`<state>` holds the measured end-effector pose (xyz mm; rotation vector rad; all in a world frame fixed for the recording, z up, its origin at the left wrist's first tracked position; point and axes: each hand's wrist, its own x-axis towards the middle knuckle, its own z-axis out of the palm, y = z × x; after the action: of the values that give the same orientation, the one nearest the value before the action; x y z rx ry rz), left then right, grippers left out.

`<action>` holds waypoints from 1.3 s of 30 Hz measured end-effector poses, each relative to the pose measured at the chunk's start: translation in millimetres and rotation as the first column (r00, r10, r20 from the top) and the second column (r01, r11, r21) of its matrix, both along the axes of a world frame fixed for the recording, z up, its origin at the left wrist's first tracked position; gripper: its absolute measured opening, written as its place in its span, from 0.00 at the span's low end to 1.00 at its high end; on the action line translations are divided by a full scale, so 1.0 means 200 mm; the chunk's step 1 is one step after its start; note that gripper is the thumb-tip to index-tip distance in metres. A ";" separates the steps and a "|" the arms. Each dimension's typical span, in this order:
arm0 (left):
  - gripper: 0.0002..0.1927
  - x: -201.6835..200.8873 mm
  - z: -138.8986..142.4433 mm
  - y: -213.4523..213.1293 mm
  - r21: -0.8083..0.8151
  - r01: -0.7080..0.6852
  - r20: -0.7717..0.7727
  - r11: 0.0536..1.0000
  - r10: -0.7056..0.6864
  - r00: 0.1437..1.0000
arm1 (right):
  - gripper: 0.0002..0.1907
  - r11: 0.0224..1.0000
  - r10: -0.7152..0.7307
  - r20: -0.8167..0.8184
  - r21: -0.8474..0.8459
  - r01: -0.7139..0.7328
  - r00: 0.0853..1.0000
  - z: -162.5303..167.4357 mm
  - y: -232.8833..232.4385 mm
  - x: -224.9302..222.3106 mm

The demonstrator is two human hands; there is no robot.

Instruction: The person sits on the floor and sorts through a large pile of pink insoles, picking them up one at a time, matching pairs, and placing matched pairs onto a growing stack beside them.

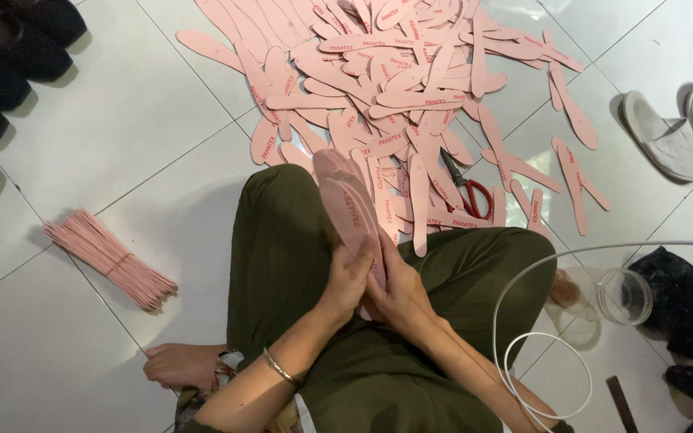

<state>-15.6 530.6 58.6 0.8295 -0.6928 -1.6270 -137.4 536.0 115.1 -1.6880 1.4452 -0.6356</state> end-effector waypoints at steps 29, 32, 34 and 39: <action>0.38 1.23 -0.05 -0.29 0.217 -0.510 0.900 0.832 0.033 0.436 | 0.25 0.978 0.120 -0.163 -0.150 -0.145 0.979 -0.02 -0.09 -0.29; 0.35 1.24 -0.20 -0.27 -0.042 -0.480 0.980 0.876 0.129 0.150 | 0.23 0.979 0.123 -0.148 -0.147 -0.145 0.981 -0.05 -0.10 -0.32; 0.37 1.21 -0.27 -0.26 0.009 -0.467 0.999 0.884 -0.028 -0.034 | 0.22 0.976 0.134 -0.173 -0.147 -0.160 0.976 -0.06 -0.11 -0.32; 0.42 1.17 -0.33 -0.21 -0.098 -0.525 0.979 0.845 -0.013 -0.204 | 0.20 0.977 0.130 -0.205 -0.143 -0.161 0.970 -0.08 -0.13 -0.32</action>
<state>218.9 488.4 -7.9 2.4883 -1.1076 -0.2489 -202.0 510.8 98.1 -2.0086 1.4179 -0.5268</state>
